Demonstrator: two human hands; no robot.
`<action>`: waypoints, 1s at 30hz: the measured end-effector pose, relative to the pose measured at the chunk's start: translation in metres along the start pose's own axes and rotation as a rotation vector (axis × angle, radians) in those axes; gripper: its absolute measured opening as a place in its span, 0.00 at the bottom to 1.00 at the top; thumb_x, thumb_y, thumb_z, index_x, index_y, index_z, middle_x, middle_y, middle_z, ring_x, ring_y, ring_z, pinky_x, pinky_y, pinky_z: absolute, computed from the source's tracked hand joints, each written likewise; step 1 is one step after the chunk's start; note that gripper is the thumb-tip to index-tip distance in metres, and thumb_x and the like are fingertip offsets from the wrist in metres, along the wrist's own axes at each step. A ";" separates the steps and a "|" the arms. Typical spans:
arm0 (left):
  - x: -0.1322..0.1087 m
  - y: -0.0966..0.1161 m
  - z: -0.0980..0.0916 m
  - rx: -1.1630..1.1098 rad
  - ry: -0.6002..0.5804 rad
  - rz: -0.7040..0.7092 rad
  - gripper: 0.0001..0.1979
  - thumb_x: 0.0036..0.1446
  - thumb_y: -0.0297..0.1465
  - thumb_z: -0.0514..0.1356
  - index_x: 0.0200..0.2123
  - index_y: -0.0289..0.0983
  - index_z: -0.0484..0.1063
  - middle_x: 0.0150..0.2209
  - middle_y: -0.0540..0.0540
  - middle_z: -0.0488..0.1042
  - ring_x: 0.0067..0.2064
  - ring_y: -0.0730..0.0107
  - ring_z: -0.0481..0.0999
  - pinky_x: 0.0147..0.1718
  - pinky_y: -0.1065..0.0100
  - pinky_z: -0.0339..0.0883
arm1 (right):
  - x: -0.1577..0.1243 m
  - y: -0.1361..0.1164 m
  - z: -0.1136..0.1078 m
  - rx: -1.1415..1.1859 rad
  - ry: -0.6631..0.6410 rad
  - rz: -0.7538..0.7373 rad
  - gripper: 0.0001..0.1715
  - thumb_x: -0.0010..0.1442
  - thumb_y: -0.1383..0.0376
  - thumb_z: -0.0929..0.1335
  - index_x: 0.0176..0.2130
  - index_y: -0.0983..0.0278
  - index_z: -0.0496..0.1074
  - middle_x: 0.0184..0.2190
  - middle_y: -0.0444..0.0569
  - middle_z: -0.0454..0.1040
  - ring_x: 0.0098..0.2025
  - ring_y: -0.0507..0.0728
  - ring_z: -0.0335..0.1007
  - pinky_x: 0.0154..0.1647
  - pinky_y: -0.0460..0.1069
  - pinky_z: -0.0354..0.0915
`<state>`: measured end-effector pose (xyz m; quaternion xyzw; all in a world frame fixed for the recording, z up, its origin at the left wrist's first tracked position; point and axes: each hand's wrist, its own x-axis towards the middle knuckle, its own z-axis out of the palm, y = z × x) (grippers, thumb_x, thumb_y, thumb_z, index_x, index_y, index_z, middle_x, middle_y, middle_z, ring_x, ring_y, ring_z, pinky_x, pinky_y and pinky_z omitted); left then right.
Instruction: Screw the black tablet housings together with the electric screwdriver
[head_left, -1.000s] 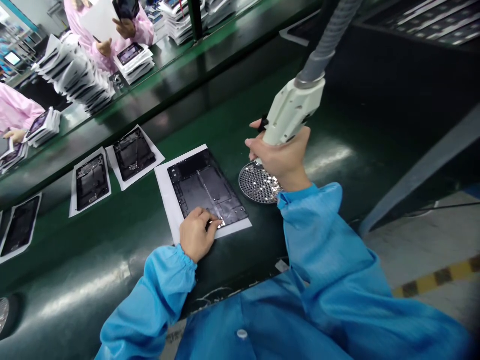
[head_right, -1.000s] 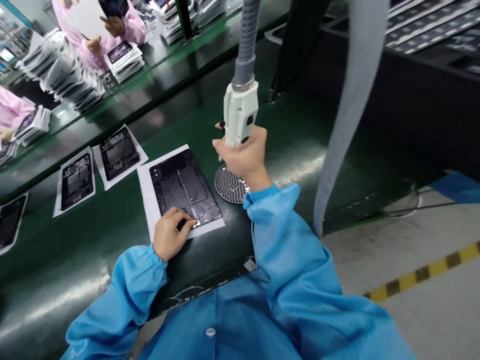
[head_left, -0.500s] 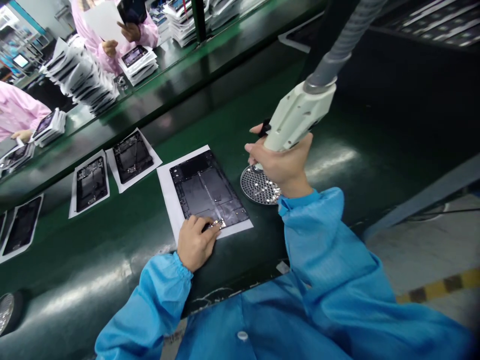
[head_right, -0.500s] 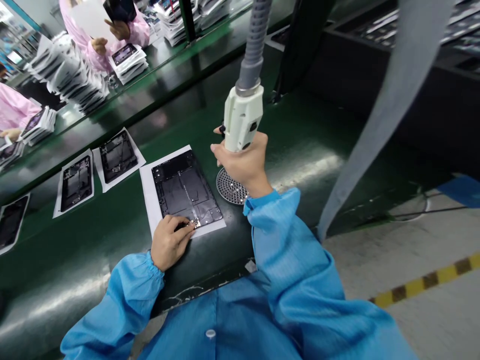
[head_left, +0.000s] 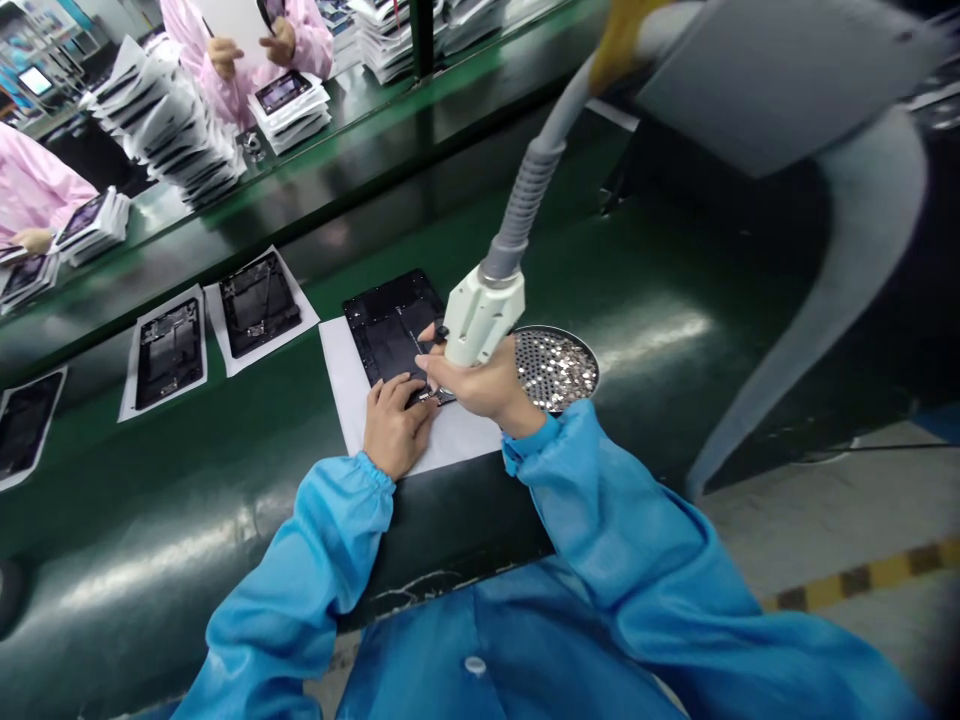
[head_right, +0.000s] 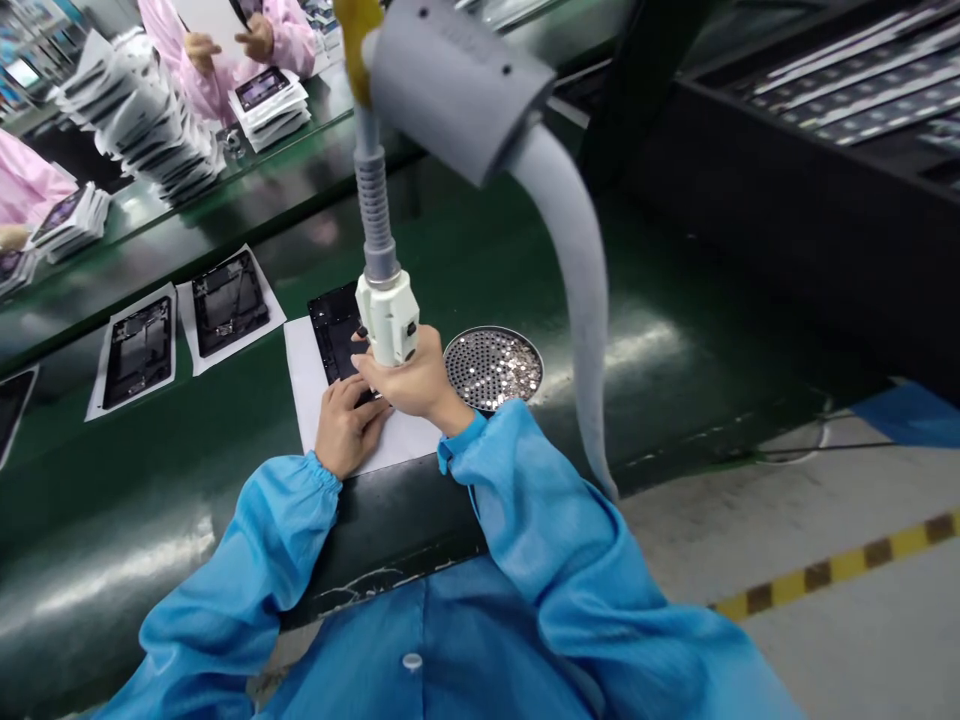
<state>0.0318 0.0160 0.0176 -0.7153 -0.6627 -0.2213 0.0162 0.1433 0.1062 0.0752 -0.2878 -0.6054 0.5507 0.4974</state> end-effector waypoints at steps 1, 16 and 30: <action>0.000 0.001 -0.001 -0.001 -0.016 -0.008 0.09 0.62 0.33 0.58 0.40 0.43 0.79 0.49 0.42 0.74 0.57 0.56 0.68 0.56 0.50 0.57 | -0.001 0.002 0.001 -0.008 -0.005 0.005 0.07 0.46 0.65 0.72 0.27 0.62 0.69 0.17 0.41 0.69 0.25 0.55 0.72 0.35 0.54 0.73; 0.001 0.002 -0.003 0.009 -0.039 0.001 0.11 0.62 0.32 0.56 0.38 0.42 0.80 0.48 0.40 0.74 0.55 0.54 0.67 0.55 0.48 0.58 | -0.005 0.021 0.004 -0.149 -0.058 -0.039 0.09 0.46 0.63 0.71 0.28 0.63 0.69 0.20 0.42 0.67 0.23 0.52 0.66 0.28 0.51 0.69; 0.000 -0.003 0.001 -0.014 0.042 0.010 0.09 0.61 0.32 0.59 0.40 0.43 0.79 0.49 0.42 0.75 0.56 0.55 0.68 0.55 0.48 0.59 | 0.012 0.014 -0.007 0.042 -0.135 0.060 0.20 0.47 0.58 0.74 0.40 0.63 0.73 0.27 0.46 0.78 0.25 0.53 0.73 0.30 0.51 0.74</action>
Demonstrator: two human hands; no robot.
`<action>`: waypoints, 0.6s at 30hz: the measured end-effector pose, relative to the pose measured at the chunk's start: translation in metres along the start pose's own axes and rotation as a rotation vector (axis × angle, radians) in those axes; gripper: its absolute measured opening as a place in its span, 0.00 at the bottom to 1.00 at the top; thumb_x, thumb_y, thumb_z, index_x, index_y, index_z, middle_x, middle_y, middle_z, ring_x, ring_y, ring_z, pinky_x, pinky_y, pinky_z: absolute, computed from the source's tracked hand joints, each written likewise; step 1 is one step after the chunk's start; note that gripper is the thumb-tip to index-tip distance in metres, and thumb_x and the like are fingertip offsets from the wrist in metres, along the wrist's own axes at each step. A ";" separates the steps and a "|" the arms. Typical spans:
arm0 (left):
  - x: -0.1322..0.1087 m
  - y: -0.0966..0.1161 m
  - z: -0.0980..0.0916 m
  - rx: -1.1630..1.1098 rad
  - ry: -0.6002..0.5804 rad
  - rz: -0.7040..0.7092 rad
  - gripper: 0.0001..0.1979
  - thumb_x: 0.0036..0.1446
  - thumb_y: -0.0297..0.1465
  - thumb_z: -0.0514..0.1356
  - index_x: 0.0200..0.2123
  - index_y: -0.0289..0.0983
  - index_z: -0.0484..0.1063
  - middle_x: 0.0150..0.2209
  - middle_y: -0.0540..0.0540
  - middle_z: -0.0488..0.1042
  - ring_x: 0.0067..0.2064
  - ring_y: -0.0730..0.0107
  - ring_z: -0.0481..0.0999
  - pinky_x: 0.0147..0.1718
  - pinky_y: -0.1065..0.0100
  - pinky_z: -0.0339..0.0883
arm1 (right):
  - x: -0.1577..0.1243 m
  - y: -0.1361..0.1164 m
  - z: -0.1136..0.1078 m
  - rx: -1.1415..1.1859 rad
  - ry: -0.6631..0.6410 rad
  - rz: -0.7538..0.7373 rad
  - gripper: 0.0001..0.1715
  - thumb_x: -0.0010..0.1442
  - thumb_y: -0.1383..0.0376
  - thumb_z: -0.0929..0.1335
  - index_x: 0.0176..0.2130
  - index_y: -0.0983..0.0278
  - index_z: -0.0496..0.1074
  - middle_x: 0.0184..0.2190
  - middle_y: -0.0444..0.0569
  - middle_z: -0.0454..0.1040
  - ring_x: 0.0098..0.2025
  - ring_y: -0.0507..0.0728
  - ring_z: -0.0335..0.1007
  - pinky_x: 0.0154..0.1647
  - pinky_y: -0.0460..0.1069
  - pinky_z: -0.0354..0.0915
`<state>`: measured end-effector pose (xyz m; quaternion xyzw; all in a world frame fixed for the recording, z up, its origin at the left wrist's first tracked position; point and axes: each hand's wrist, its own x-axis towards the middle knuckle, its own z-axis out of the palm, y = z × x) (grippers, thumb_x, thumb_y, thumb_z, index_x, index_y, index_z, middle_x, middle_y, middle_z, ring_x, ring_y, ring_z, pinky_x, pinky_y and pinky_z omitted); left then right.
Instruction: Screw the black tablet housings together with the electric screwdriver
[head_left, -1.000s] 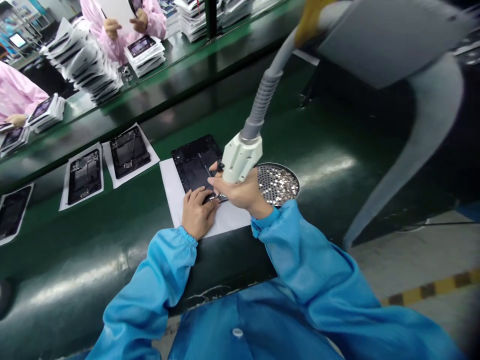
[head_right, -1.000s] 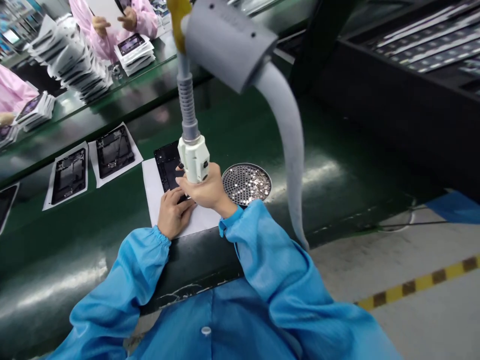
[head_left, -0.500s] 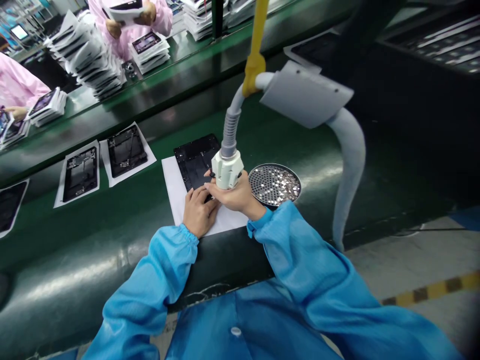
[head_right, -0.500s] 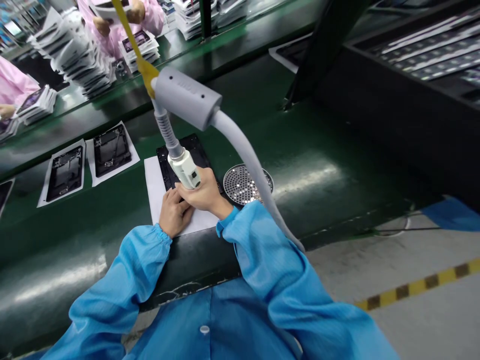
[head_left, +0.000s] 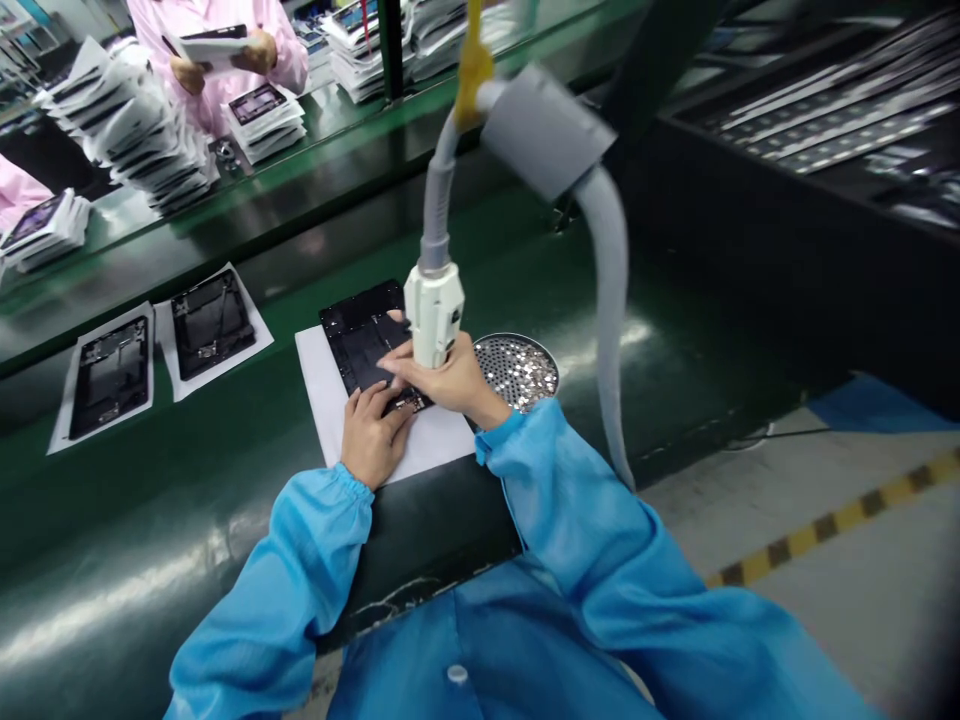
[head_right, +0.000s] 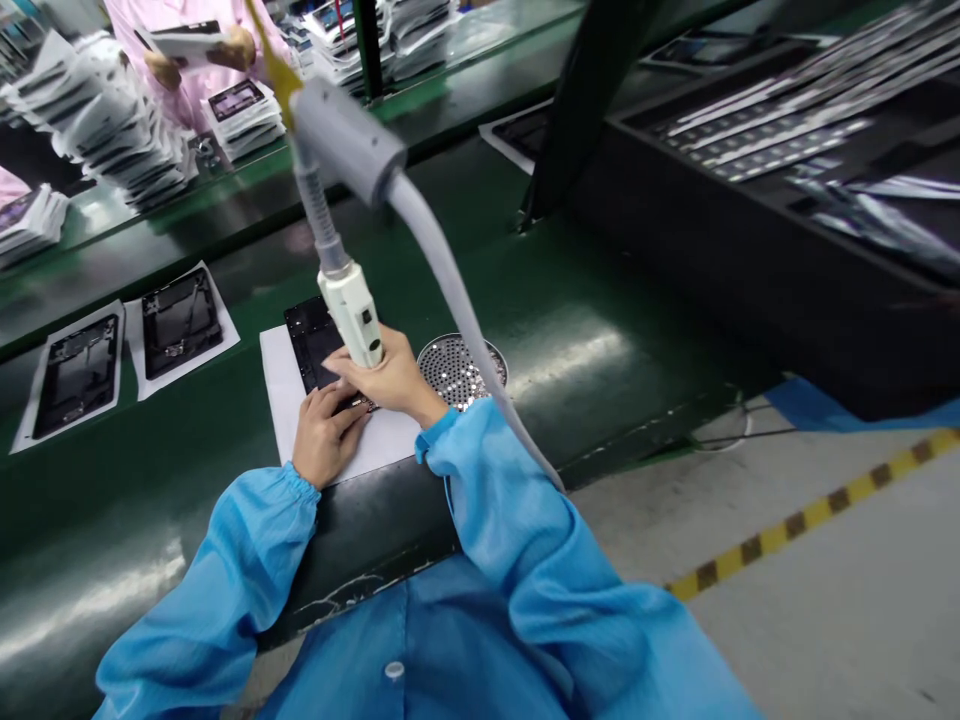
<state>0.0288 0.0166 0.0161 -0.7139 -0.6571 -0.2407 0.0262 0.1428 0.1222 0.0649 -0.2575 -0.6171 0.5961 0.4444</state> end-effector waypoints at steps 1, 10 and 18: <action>0.000 -0.001 0.001 -0.005 0.009 0.007 0.08 0.61 0.32 0.59 0.40 0.42 0.79 0.49 0.42 0.75 0.56 0.55 0.69 0.55 0.48 0.59 | 0.003 -0.004 -0.007 -0.025 0.043 -0.018 0.20 0.47 0.58 0.74 0.40 0.62 0.72 0.23 0.43 0.76 0.21 0.52 0.70 0.26 0.50 0.72; -0.001 0.000 0.000 -0.019 -0.010 -0.006 0.08 0.61 0.31 0.59 0.40 0.43 0.78 0.49 0.42 0.75 0.57 0.55 0.68 0.57 0.47 0.58 | 0.037 0.016 -0.075 -0.194 0.418 -0.208 0.13 0.48 0.63 0.72 0.34 0.59 0.67 0.14 0.33 0.62 0.14 0.49 0.60 0.18 0.47 0.62; -0.001 -0.001 0.001 -0.015 -0.003 0.010 0.08 0.61 0.31 0.58 0.40 0.42 0.78 0.49 0.42 0.75 0.57 0.55 0.69 0.56 0.48 0.58 | 0.047 0.026 -0.077 -0.226 0.408 -0.187 0.13 0.49 0.66 0.71 0.37 0.60 0.66 0.16 0.34 0.63 0.15 0.49 0.61 0.19 0.47 0.62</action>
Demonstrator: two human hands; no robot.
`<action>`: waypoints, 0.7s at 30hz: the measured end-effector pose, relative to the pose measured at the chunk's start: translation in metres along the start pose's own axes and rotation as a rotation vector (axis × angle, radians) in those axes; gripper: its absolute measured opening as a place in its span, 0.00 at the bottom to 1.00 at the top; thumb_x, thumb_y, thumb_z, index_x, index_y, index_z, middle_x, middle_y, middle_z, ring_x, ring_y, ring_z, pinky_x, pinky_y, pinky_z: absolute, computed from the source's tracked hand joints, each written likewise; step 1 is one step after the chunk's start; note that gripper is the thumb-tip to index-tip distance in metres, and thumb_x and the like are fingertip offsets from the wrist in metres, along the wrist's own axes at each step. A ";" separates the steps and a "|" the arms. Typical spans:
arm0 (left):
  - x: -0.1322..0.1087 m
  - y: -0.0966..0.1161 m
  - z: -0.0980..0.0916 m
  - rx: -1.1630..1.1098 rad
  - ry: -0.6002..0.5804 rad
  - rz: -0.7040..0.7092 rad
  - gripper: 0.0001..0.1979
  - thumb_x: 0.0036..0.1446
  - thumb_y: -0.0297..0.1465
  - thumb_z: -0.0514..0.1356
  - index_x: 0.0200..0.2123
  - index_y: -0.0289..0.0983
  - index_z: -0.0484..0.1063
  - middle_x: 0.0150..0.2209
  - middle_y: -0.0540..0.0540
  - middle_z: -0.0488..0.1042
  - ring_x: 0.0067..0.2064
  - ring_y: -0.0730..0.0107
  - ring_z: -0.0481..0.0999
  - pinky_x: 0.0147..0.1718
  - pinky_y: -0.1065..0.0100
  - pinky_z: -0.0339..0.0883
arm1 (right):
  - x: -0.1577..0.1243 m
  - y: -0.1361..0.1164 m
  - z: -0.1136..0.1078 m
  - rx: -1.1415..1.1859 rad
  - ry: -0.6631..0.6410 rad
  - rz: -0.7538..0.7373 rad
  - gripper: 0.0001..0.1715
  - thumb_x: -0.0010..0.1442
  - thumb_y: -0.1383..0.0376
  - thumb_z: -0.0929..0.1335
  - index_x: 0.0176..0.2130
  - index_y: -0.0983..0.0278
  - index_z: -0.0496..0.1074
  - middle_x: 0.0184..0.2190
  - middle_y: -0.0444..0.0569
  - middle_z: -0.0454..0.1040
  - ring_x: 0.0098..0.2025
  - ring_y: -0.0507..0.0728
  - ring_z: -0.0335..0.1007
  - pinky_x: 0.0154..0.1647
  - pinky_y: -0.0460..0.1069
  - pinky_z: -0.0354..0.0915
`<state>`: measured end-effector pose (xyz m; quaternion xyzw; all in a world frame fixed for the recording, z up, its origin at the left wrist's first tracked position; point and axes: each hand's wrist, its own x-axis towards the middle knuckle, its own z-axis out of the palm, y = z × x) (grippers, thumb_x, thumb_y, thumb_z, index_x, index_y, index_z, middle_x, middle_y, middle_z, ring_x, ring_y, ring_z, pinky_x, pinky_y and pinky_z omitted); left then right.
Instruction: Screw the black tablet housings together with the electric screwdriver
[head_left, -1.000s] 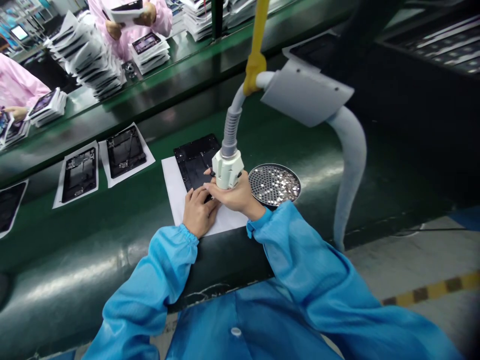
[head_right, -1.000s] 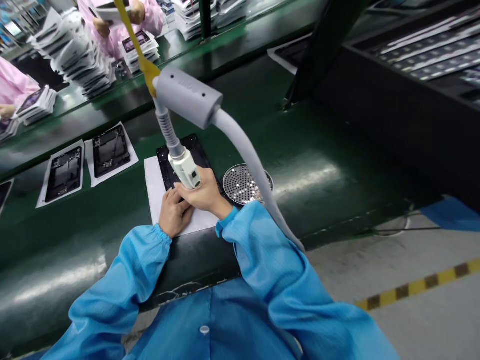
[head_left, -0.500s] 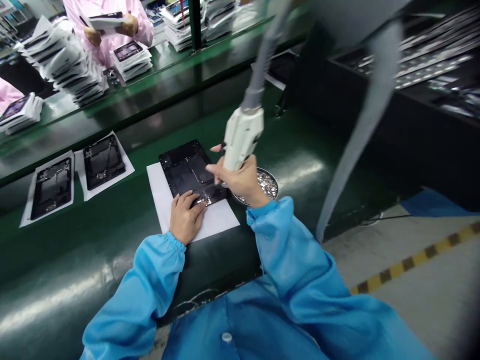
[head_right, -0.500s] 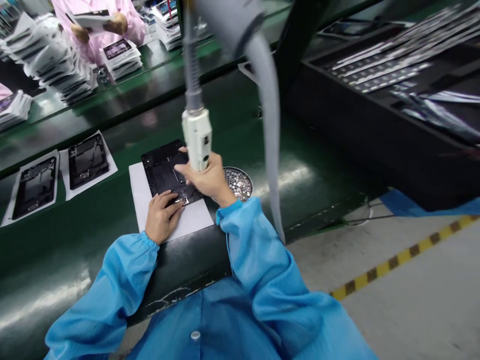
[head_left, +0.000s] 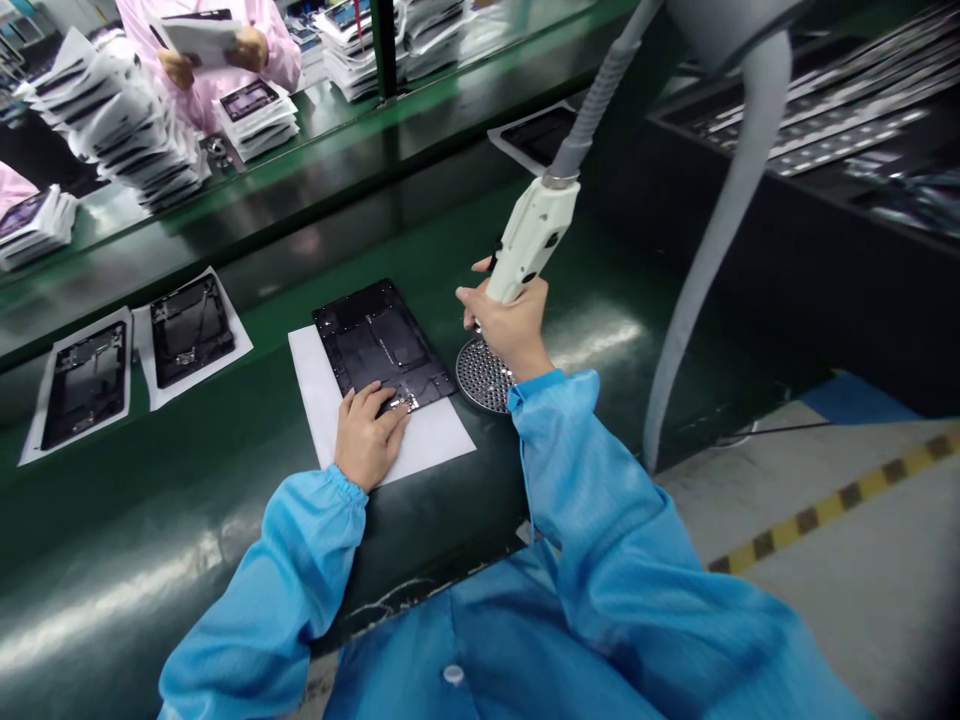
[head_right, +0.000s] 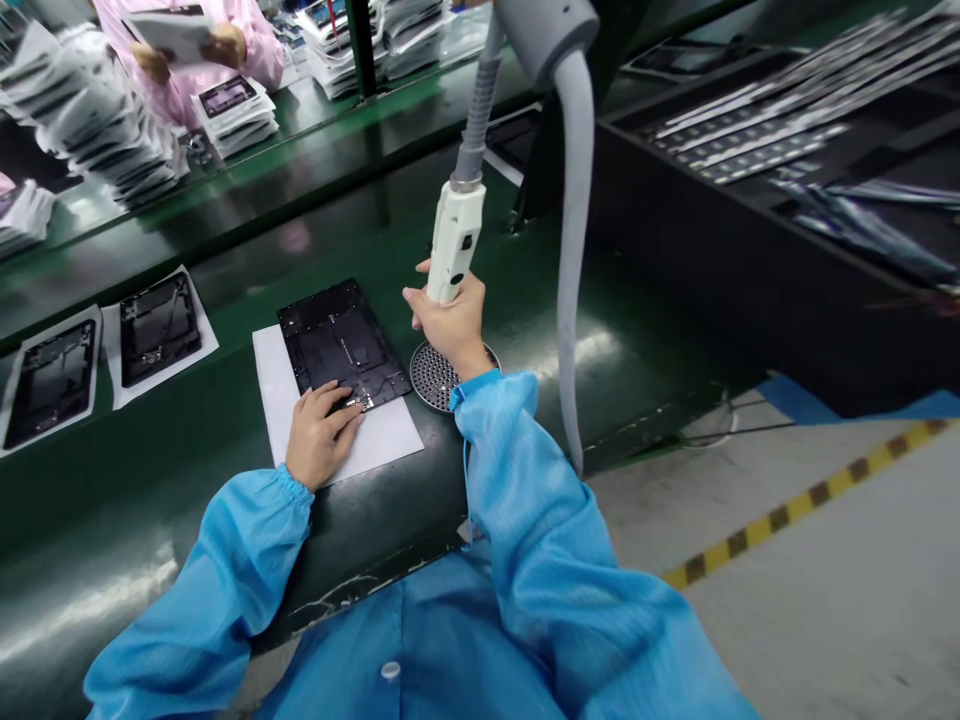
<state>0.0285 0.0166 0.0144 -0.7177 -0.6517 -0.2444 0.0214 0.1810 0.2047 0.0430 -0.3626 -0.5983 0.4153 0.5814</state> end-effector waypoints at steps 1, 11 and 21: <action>0.000 0.000 0.000 0.001 -0.001 0.001 0.08 0.61 0.31 0.58 0.40 0.42 0.78 0.49 0.43 0.75 0.57 0.55 0.69 0.56 0.48 0.58 | 0.000 0.000 0.000 0.007 -0.001 0.003 0.14 0.49 0.66 0.71 0.37 0.60 0.66 0.16 0.34 0.63 0.15 0.49 0.61 0.19 0.47 0.62; 0.000 0.001 0.000 0.008 -0.006 0.006 0.08 0.61 0.32 0.59 0.41 0.42 0.78 0.50 0.43 0.75 0.57 0.55 0.68 0.57 0.49 0.57 | -0.001 0.000 0.003 0.036 0.004 0.026 0.14 0.48 0.67 0.70 0.37 0.60 0.67 0.17 0.34 0.64 0.14 0.48 0.60 0.19 0.47 0.63; -0.001 0.000 0.001 0.028 0.023 0.032 0.08 0.61 0.32 0.58 0.40 0.41 0.78 0.49 0.43 0.76 0.56 0.55 0.70 0.55 0.49 0.59 | -0.003 -0.002 0.003 0.034 -0.018 0.039 0.14 0.48 0.67 0.71 0.37 0.61 0.67 0.16 0.34 0.65 0.15 0.48 0.61 0.19 0.46 0.62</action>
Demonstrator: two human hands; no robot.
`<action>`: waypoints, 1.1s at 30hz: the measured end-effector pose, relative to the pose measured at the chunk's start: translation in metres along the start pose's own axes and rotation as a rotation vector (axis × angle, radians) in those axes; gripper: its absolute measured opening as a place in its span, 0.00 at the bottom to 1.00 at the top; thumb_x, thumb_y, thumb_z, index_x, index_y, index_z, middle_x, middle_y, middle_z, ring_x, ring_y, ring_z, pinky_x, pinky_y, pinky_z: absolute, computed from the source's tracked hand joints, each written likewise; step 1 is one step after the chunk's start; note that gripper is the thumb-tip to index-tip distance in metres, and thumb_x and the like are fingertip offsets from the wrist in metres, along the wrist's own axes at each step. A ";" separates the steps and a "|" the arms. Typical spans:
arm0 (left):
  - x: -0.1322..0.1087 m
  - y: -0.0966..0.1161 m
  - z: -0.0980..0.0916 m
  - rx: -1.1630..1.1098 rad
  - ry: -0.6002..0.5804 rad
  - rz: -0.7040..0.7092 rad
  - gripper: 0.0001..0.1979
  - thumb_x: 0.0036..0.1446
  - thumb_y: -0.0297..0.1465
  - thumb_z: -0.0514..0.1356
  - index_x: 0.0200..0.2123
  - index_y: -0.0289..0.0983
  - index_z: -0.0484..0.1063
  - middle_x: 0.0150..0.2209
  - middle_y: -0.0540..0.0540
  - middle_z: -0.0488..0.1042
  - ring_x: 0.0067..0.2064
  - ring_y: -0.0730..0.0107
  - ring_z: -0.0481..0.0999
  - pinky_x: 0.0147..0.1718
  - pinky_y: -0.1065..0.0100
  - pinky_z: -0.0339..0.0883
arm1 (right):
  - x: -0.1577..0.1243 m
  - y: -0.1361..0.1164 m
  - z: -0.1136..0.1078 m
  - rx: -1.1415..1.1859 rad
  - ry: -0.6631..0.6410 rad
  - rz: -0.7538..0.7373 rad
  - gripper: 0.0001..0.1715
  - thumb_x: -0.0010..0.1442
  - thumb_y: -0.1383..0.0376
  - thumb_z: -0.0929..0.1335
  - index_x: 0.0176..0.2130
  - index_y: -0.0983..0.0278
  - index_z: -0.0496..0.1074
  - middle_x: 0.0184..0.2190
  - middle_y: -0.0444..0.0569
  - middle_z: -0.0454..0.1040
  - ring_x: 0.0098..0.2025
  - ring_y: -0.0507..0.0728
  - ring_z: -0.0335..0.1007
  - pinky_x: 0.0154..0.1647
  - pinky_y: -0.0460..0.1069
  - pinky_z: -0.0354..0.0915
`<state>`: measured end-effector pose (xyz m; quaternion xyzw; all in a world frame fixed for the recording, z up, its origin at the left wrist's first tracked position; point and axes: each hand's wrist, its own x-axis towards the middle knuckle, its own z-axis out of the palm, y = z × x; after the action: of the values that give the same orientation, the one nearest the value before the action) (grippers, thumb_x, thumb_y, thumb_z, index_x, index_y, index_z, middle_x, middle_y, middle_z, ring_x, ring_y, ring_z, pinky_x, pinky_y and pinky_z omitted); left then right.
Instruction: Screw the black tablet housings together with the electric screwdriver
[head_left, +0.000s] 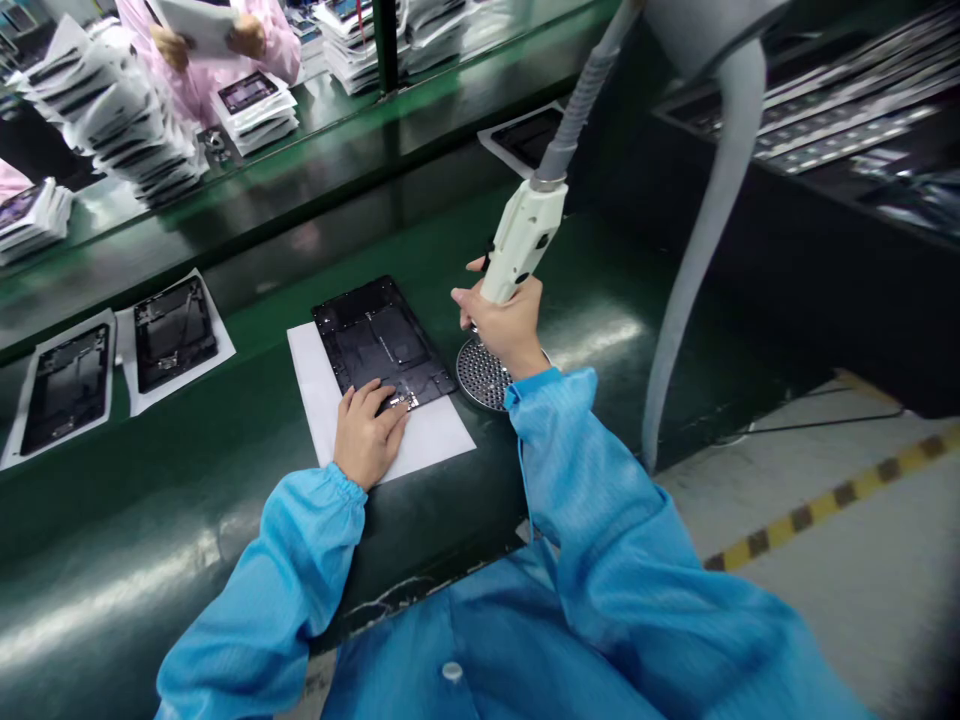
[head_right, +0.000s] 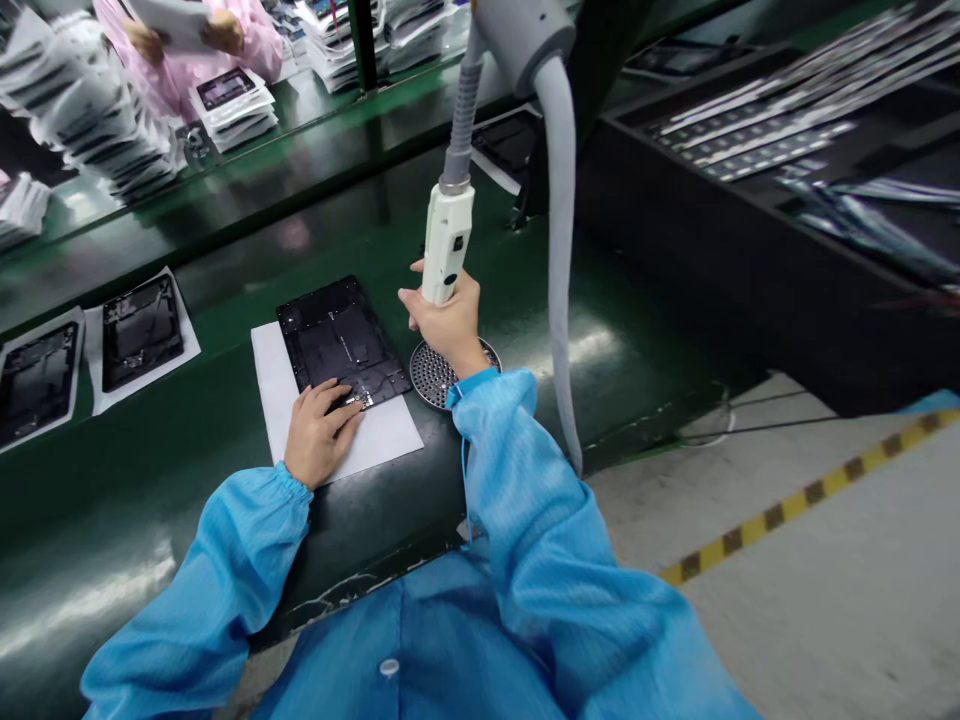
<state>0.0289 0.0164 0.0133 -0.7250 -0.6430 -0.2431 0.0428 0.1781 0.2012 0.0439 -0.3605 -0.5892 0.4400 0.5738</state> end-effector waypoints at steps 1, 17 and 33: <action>0.000 0.000 0.000 0.001 0.002 0.002 0.08 0.61 0.32 0.58 0.40 0.41 0.78 0.49 0.43 0.76 0.56 0.55 0.70 0.55 0.49 0.59 | 0.000 -0.001 0.000 0.003 -0.001 0.006 0.14 0.48 0.67 0.71 0.37 0.61 0.68 0.16 0.34 0.65 0.15 0.48 0.61 0.19 0.47 0.63; 0.006 0.005 -0.001 0.086 -0.063 -0.268 0.16 0.61 0.39 0.59 0.49 0.40 0.75 0.59 0.40 0.69 0.62 0.49 0.63 0.59 0.44 0.54 | -0.025 -0.037 0.011 0.052 -0.031 -0.082 0.14 0.52 0.61 0.72 0.38 0.58 0.68 0.14 0.34 0.63 0.15 0.50 0.61 0.21 0.49 0.66; 0.007 0.007 -0.003 0.055 -0.184 -0.202 0.21 0.60 0.38 0.57 0.55 0.38 0.71 0.62 0.43 0.64 0.65 0.47 0.57 0.60 0.45 0.51 | -0.081 -0.032 0.067 0.083 -0.272 0.019 0.06 0.50 0.64 0.71 0.32 0.62 0.71 0.19 0.40 0.69 0.24 0.52 0.69 0.37 0.53 0.72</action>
<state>0.0352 0.0205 0.0211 -0.6744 -0.7203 -0.1609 -0.0214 0.1205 0.1079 0.0474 -0.2789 -0.6395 0.5142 0.4988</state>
